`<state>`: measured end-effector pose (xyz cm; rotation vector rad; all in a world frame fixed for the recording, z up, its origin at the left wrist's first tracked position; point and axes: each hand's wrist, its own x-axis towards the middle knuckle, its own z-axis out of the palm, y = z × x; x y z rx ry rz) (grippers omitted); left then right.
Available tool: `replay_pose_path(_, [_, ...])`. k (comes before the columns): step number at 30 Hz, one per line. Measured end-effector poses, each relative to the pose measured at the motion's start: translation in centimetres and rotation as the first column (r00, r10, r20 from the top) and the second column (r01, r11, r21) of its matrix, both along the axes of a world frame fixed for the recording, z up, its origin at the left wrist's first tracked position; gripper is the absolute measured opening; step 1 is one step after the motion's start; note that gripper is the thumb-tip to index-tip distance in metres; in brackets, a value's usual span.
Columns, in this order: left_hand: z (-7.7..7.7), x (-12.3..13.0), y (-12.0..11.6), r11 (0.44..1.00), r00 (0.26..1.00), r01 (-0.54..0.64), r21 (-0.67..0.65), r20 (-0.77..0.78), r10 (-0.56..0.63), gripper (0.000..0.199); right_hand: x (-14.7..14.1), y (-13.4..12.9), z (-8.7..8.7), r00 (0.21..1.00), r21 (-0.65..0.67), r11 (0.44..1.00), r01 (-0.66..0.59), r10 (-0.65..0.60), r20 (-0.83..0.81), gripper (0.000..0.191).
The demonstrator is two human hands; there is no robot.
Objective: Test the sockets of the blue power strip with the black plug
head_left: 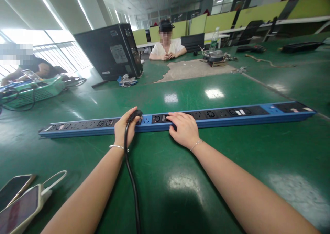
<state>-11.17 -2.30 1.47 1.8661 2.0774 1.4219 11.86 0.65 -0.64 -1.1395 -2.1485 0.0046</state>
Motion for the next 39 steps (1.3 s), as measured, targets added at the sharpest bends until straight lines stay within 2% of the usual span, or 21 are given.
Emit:
replay_pose_path(4, [-0.2,1.0,0.2,0.997,0.999,0.017,-0.078,-0.025,-0.019,0.037,-0.1,0.0,0.1,1.000,0.004,1.000,-0.001,0.001,-0.001,0.034])
replay_pose_path(12, [-0.5,1.3,0.2,0.994,0.988,0.037,-0.102,-0.148,-0.052,0.036,-0.1,0.0,0.1,1.000,0.001,1.000,0.003,-0.003,-0.011,0.034])
replay_pose_path(27, [-0.8,1.4,0.2,0.997,0.959,0.054,-0.058,-0.274,-0.068,0.034,-0.1,0.0,0.1,1.000,-0.003,1.000,0.003,-0.003,-0.012,0.034])
replay_pose_path(34, [-0.8,1.4,0.2,0.996,0.928,0.085,-0.027,-0.361,-0.089,0.032,-0.1,0.0,0.0,1.000,-0.005,1.000,-0.005,0.005,-0.014,0.034])
replay_pose_path(39, [-0.8,1.5,0.1,0.996,0.880,0.081,-0.036,-0.466,-0.088,0.031,-0.1,0.0,0.0,1.000,-0.003,1.000,0.001,-0.001,-0.016,0.034])
